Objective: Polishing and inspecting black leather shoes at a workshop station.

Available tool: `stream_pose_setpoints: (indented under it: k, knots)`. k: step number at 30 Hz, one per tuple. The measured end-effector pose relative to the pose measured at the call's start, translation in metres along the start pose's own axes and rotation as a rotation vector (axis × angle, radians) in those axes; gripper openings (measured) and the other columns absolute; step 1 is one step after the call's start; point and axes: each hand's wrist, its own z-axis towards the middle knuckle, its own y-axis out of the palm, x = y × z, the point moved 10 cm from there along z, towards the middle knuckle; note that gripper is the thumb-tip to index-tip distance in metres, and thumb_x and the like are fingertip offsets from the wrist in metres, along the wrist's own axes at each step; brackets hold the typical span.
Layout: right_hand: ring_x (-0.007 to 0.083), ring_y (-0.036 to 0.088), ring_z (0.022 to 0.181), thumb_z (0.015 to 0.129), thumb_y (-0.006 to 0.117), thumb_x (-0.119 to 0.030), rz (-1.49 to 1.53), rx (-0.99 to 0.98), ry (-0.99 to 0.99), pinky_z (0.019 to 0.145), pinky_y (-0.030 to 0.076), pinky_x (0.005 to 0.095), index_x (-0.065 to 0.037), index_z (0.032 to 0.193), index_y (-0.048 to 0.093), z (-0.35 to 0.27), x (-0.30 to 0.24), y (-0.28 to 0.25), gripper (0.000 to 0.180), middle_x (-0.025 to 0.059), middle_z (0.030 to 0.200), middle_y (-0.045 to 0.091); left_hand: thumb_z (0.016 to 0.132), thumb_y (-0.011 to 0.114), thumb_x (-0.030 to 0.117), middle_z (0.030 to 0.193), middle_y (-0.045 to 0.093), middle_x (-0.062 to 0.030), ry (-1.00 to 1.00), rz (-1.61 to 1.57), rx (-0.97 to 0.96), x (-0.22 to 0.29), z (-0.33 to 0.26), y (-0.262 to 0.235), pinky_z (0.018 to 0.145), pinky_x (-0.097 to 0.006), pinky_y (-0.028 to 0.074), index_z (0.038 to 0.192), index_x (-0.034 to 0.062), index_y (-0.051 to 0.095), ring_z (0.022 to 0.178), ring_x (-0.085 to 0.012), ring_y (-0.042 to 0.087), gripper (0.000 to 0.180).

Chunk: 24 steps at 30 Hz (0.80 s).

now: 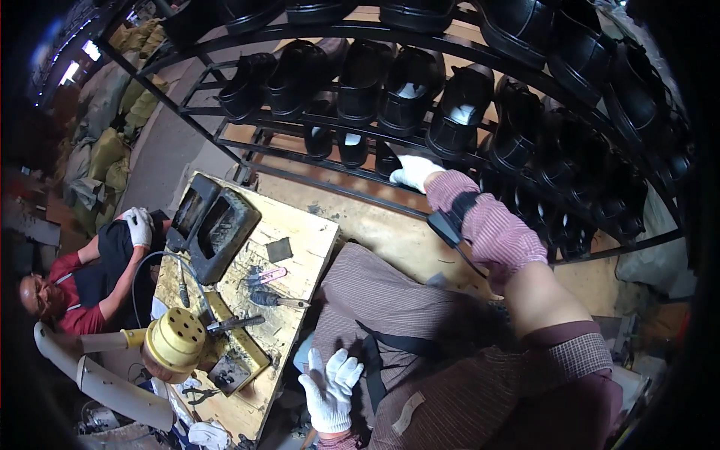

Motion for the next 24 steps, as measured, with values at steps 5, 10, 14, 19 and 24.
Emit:
stream_pose_setpoints:
  k: [5,10,14,19,24]
  knots:
    - [0.0398,0.069,0.112,0.085,0.075,-0.041,-0.206,0.235,-0.035,0.100,0.053,0.0488,-0.007,0.127,0.067,0.011,-0.011,0.012,0.054,0.0223,0.120,0.073,0.105,0.044,0.064,0.143,0.060,-0.0284,0.056,-0.163,-0.050,0.013,-0.010,0.020,0.108,-0.063,0.050,0.162,0.0193,0.037,0.122,-0.0468,0.066,0.072]
    - [0.0418,0.069,0.099,0.091,0.067,-0.052,-0.345,0.260,-0.308,0.091,0.054,0.0465,-0.007,0.113,0.074,-0.101,-0.054,0.039,0.051,0.0214,0.105,0.074,0.108,0.042,0.060,0.171,0.025,-0.0216,-0.032,-0.323,-0.002,0.015,-0.036,0.029,0.130,-0.062,0.015,0.164,0.0125,0.034,0.156,-0.0437,0.026,0.074]
    - [0.0344,0.073,0.087,0.095,0.059,-0.065,-0.142,0.181,-0.241,0.084,0.055,0.0462,-0.008,0.099,0.081,-0.171,-0.071,0.010,0.060,0.0155,0.091,0.076,0.110,0.041,0.056,0.171,0.028,-0.0191,0.026,-0.197,-0.142,0.028,-0.046,0.050,0.130,-0.062,0.014,0.165,0.0135,0.031,0.157,-0.0412,0.025,0.070]
    - [0.0215,0.071,0.069,0.090,0.077,-0.033,0.397,0.221,-0.446,0.066,0.054,0.0331,-0.002,0.091,0.080,-0.265,-0.136,-0.056,0.031,0.0127,0.078,0.074,0.114,0.042,0.047,0.144,0.056,-0.0198,0.172,-0.092,-0.049,0.025,-0.046,0.050,0.114,-0.054,0.045,0.156,0.0084,0.044,0.125,-0.0361,0.058,0.057]
    - [0.0261,0.074,0.075,0.069,0.090,-0.033,0.270,-0.082,-1.175,0.067,0.057,0.0339,-0.004,0.093,0.079,-0.356,-0.243,-0.050,0.039,0.0113,0.091,0.078,0.097,0.055,0.071,0.162,0.041,-0.0214,0.339,0.159,-0.298,0.028,-0.055,0.075,0.120,-0.051,0.039,0.169,0.0106,0.016,0.144,-0.0352,0.048,0.102]
